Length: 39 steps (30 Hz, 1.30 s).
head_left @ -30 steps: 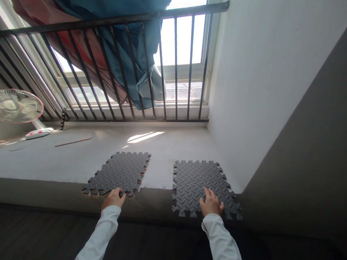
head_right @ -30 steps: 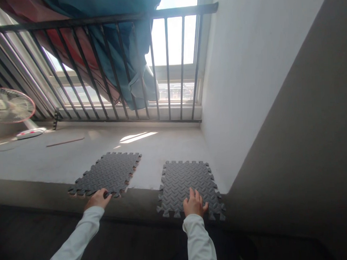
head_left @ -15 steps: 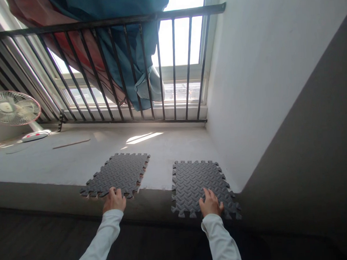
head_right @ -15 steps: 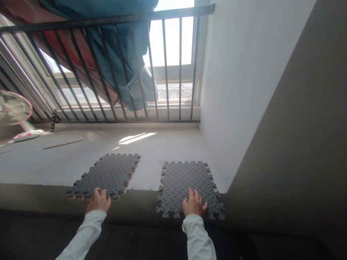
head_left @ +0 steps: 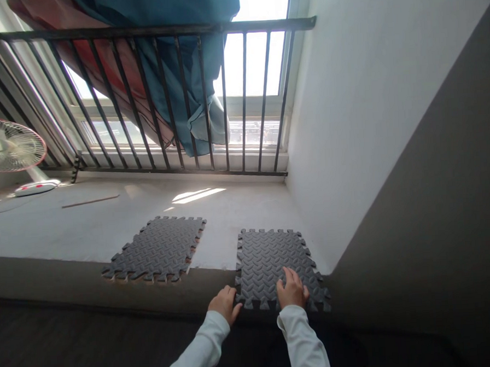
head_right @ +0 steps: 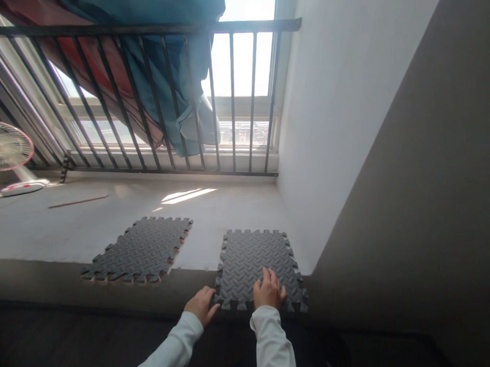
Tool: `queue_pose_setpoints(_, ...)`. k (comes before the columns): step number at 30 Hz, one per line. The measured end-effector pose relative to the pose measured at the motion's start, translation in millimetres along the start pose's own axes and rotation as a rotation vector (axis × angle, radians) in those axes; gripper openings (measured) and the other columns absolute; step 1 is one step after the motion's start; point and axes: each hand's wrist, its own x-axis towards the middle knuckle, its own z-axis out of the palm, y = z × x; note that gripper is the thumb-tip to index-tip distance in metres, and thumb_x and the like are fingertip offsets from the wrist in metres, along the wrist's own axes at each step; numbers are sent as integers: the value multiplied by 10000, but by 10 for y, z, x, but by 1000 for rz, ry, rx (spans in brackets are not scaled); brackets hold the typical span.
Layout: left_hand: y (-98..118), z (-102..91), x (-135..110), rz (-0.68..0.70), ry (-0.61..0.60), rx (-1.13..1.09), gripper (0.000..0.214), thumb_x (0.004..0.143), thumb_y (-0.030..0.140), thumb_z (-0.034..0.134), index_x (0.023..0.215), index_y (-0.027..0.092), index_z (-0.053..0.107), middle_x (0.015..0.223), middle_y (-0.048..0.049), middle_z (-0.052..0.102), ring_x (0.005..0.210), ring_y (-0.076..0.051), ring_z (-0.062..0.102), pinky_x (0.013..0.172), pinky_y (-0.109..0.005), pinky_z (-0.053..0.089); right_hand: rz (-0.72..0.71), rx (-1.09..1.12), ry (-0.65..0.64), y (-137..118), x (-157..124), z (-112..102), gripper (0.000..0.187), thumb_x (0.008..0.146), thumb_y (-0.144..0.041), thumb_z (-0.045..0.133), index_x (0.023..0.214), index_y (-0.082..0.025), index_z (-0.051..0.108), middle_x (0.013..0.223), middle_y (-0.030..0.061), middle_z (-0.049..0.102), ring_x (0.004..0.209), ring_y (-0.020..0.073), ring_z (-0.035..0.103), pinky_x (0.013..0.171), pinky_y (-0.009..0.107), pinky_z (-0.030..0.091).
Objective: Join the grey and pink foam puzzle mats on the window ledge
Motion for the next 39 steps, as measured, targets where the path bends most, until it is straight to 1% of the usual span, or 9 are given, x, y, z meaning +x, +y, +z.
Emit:
queue_pose_setpoints(6, 77, -240, 120, 83, 16, 110, 229, 779, 241, 415, 945, 207, 568, 1052, -58, 573, 972, -174, 542, 805, -272, 445, -31, 79, 177, 12, 27, 6, 377, 716, -185, 368, 1030, -192, 577, 1130, 88, 551, 976, 212, 508, 884, 434, 273)
queue_pose_setpoints(11, -276, -712, 263, 207, 369, 184, 244, 815, 218, 360, 930, 207, 575, 999, -49, 614, 920, -166, 566, 775, -273, 464, -1, 80, 427, 46, 93, -56, 351, 703, -201, 378, 991, -204, 580, 1160, 89, 524, 1003, 236, 480, 903, 476, 222)
queue_pose_setpoints(17, -1423, -1443, 202, 331, 847, 293, 264, 828, 341, 370, 897, 234, 602, 932, -40, 653, 868, -157, 590, 739, -260, 482, 23, 89, 470, 53, 108, -36, 333, 684, -209, 388, 958, -211, 578, 1169, 88, 499, 1000, 234, 464, 892, 455, 236)
queue_pose_setpoints(21, -2358, -1773, -89, 289, 830, 280, 295, 813, 405, 362, 906, 235, 585, 937, -22, 650, 885, -147, 581, 799, -249, 465, 15, 106, 444, -12, 104, 19, 333, 669, -209, 379, 933, -211, 583, 1143, 85, 506, 958, 225, 474, 892, 456, 231)
queue_pose_setpoints(24, -2912, -1817, -356, 114, 799, 192, 326, 800, 439, 318, 921, 238, 544, 952, 24, 617, 919, -138, 550, 820, -253, 450, -1, 110, 406, -55, 106, 29, 338, 665, -209, 376, 928, -196, 588, 1135, 98, 505, 935, 222, 478, 889, 455, 235)
queue_pose_setpoints(27, -3186, -1664, -571, -313, 880, 172, 295, 795, 367, 293, 956, 232, 501, 982, 10, 585, 993, -182, 502, 861, -332, 424, -6, 98, 373, -80, 108, 20, 348, 671, -204, 371, 944, -188, 586, 1145, 105, 499, 948, 222, 477, 895, 447, 232)
queue_pose_setpoints(30, -3121, -1390, -639, -615, 855, 157, 310, 770, 283, 304, 1006, 195, 485, 998, -63, 574, 948, -203, 524, 853, -345, 433, 8, 82, 341, -102, 104, 16, 351, 675, -200, 366, 957, -197, 576, 1156, 97, 493, 965, 220, 475, 905, 442, 226)
queue_pose_setpoints(34, -2571, -991, -508, -340, 575, 98, 303, 762, 265, 330, 984, 226, 533, 991, 1, 583, 893, -134, 552, 850, -230, 422, 6, 84, 307, -109, 91, 27, 347, 680, -193, 364, 960, -201, 569, 1157, 97, 488, 967, 220, 478, 903, 442, 229)
queue_pose_setpoints(39, -1667, -640, -305, -199, 308, 159, 313, 799, 340, 385, 1012, 206, 571, 1001, -58, 599, 946, -193, 527, 845, -300, 410, -12, 72, 305, -30, 71, -4, 345, 687, -202, 368, 969, -201, 566, 1159, 93, 488, 953, 214, 485, 896, 425, 237)
